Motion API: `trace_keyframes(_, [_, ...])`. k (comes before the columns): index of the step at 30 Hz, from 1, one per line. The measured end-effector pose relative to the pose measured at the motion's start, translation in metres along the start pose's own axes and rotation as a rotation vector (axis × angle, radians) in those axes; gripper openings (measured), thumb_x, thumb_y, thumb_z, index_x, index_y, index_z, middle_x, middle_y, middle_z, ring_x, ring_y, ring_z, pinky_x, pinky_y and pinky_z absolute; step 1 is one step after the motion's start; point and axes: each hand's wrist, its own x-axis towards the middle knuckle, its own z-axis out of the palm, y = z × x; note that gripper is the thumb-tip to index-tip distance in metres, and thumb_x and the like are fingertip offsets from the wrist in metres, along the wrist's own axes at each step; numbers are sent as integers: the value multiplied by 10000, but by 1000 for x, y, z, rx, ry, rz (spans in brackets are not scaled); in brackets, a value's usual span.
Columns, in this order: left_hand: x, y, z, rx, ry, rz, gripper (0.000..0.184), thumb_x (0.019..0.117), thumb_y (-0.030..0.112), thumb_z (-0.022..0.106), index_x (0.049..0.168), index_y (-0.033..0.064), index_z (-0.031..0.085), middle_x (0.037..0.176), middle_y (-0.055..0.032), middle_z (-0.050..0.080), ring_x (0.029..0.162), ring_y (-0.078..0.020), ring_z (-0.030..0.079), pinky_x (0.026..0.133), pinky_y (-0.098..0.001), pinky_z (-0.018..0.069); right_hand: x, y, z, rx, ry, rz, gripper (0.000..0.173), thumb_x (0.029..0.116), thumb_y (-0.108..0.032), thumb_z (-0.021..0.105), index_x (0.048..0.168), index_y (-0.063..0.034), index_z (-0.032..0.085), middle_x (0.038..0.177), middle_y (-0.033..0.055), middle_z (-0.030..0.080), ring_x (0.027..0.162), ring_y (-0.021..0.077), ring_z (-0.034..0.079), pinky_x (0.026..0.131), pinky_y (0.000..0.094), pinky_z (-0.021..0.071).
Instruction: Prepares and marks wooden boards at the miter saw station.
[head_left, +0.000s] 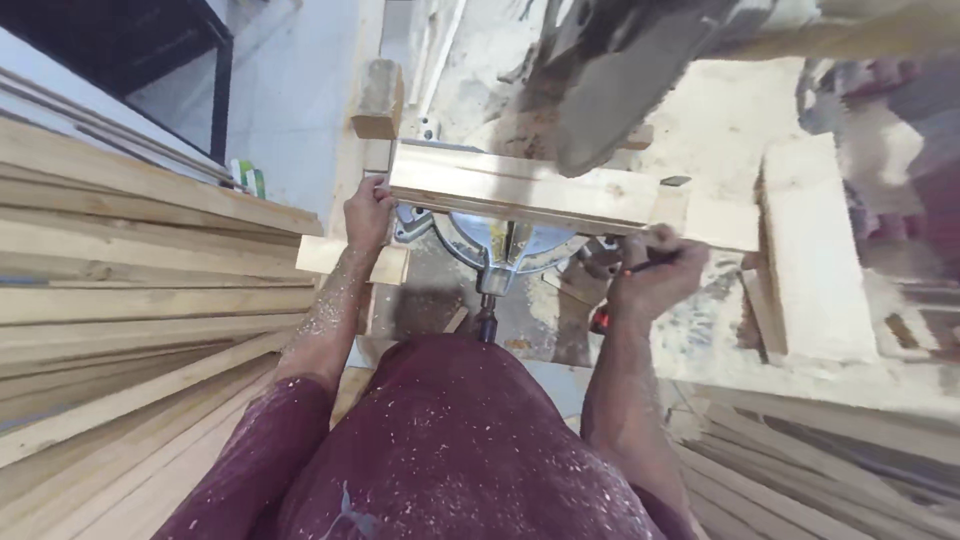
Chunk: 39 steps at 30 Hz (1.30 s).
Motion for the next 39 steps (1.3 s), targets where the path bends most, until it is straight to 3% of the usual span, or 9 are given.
trace_keyframes(3, [2, -6, 2, 64, -56, 4, 270, 1005, 246, 643, 1230, 125, 732, 1159, -55, 752, 1065, -182, 720, 997, -448, 562, 18, 12, -1, 28, 9, 48, 516, 880, -284, 779, 1269, -29, 556, 1443, 130, 586, 1184, 184, 652, 975, 375, 545])
trace_keyframes(5, [3, -9, 3, 57, -85, 10, 276, 1006, 265, 643, 1233, 137, 735, 1165, -48, 753, 1086, -178, 714, 1014, -456, 555, 30, 25, -2, 129, 37, 68, 524, 888, -263, 764, 1271, -5, 517, 1414, 146, 586, 1195, 171, 637, 971, 351, 547])
trace_keyframes(9, [0, -10, 6, 65, -38, 3, 241, 1005, 248, 643, 1182, 126, 752, 1118, -50, 762, 1044, -184, 723, 981, -442, 561, 52, 50, -9, 229, 227, 123, 553, 926, -233, 715, 1330, 60, 476, 1241, 168, 593, 1018, 169, 626, 881, 313, 549])
trace_keyframes(14, [-4, -10, 9, 1, -11, 41, 249, 997, 253, 660, 1182, 112, 749, 1120, -51, 759, 1037, -163, 721, 977, -431, 567, 79, 68, -20, 189, 332, 291, 595, 886, -218, 746, 1357, 21, 473, 1218, 159, 604, 1053, 185, 636, 905, 339, 555])
trace_keyframes(17, [-4, -9, 9, -15, -3, 23, 241, 974, 245, 692, 1174, 126, 754, 1111, -47, 761, 1033, -169, 722, 972, -443, 571, 88, 70, -27, 112, 218, 386, 559, 877, -254, 749, 1353, -55, 534, 1189, 131, 659, 1061, 218, 661, 911, 432, 561])
trace_keyframes(21, [-12, 4, 13, 7, -9, 38, 217, 979, 236, 684, 1138, 102, 748, 1072, -98, 752, 985, -238, 721, 928, -517, 563, 95, 85, -38, 188, 147, 334, 520, 877, -207, 757, 1308, -8, 545, 1108, 156, 655, 891, 233, 697, 792, 434, 619])
trace_keyframes(24, [-13, 4, 15, 22, 20, 29, 232, 991, 252, 658, 1145, 101, 742, 1051, -95, 753, 969, -225, 719, 923, -503, 559, 97, 92, -35, 289, 129, 312, 521, 863, -178, 771, 1286, 12, 533, 1098, 165, 632, 837, 233, 696, 745, 425, 634])
trace_keyframes(32, [-10, 5, 20, 37, 46, -6, 219, 975, 218, 655, 1117, 67, 727, 1015, -96, 742, 947, -199, 714, 917, -463, 564, 99, 101, -44, 312, 48, 295, 550, 813, -173, 817, 1274, -32, 550, 1275, 157, 602, 1001, 243, 678, 815, 437, 623])
trace_keyframes(39, [-10, 3, 18, 68, 30, -10, 221, 989, 237, 643, 1076, 53, 729, 988, -105, 738, 912, -220, 715, 886, -479, 573, 96, 100, -49, 307, 7, 288, 570, 843, -199, 806, 1309, -31, 525, 1257, 158, 588, 996, 241, 677, 805, 433, 631])
